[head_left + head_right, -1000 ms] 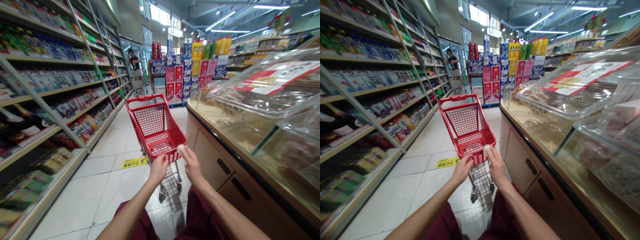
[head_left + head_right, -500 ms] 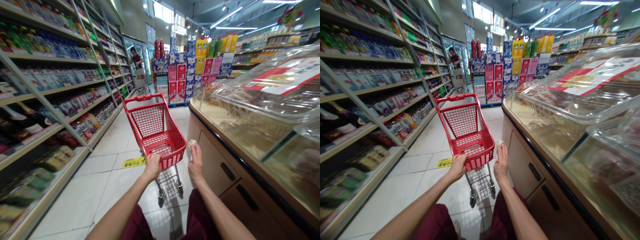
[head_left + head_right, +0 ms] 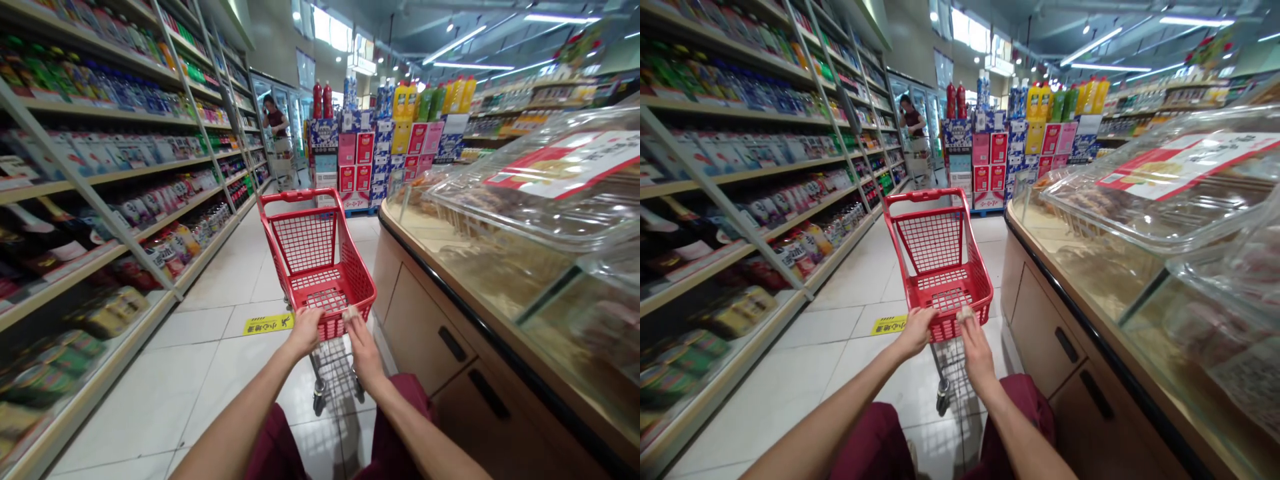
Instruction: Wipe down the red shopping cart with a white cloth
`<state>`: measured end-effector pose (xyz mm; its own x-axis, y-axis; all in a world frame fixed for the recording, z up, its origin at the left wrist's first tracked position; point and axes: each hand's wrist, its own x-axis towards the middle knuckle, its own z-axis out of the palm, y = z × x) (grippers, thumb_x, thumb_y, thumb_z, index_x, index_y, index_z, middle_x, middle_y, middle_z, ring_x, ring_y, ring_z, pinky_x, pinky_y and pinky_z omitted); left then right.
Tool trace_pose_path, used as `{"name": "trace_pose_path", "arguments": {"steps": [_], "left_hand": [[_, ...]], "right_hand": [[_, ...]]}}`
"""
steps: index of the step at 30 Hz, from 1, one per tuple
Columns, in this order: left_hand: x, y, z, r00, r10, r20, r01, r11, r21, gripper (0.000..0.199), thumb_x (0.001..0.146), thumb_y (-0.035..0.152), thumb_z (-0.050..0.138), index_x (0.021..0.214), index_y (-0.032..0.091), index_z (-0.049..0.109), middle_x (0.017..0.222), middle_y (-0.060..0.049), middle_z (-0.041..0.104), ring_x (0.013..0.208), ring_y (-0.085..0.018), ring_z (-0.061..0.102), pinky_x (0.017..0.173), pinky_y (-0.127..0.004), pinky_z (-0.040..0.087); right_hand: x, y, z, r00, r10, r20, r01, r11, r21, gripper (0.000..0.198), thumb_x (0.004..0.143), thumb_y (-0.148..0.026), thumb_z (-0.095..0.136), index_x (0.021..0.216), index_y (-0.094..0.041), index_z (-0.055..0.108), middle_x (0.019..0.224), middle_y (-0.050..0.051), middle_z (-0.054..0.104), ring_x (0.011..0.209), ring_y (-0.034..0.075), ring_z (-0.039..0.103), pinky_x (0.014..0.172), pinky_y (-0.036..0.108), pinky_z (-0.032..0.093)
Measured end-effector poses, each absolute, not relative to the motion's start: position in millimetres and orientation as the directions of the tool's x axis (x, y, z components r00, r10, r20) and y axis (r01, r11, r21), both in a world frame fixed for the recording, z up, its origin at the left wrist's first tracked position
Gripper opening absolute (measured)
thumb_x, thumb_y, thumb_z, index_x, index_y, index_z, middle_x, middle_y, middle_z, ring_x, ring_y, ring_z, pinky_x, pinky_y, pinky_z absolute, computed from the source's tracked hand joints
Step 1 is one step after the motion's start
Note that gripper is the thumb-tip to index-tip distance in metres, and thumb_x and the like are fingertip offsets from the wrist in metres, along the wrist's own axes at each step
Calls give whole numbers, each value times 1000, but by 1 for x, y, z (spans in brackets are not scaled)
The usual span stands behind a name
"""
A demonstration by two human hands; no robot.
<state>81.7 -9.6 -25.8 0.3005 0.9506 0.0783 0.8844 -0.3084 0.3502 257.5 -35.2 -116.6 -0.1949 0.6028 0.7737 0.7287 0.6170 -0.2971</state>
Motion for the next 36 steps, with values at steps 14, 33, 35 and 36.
{"name": "trace_pose_path", "arguments": {"steps": [14,33,35,36], "left_hand": [[66,-13,-27,292,942,163,833,-335,441,69,57,-3,31,123,15,39,125,-6,49,117,-12,41,105,-36,24],[85,-33,-32,340,925,171,919,-365,149,53,74,6,31,126,13,36,134,-9,38,126,-20,28,104,-45,21],[85,-34,-32,344,923,173,921,-368,128,54,73,6,31,127,14,36,134,-10,37,126,-20,28,104,-47,20],[85,-35,-33,341,924,174,924,-364,119,55,73,5,30,127,14,35,135,-9,36,126,-20,27,104,-48,19]], "right_hand": [[222,-68,-132,-442,662,606,681,687,-253,47,78,1,35,116,-19,52,113,7,59,120,17,39,90,36,45],[253,-14,-76,-296,673,677,816,547,-187,45,81,-5,35,123,-19,45,129,7,44,127,19,26,101,42,32],[245,-14,-76,-351,654,670,786,594,-168,44,82,-6,36,123,-19,45,128,6,46,127,18,26,101,42,32],[249,-12,-75,-329,665,670,801,572,-175,44,82,-5,36,123,-19,45,127,6,47,127,18,26,100,42,32]]}}
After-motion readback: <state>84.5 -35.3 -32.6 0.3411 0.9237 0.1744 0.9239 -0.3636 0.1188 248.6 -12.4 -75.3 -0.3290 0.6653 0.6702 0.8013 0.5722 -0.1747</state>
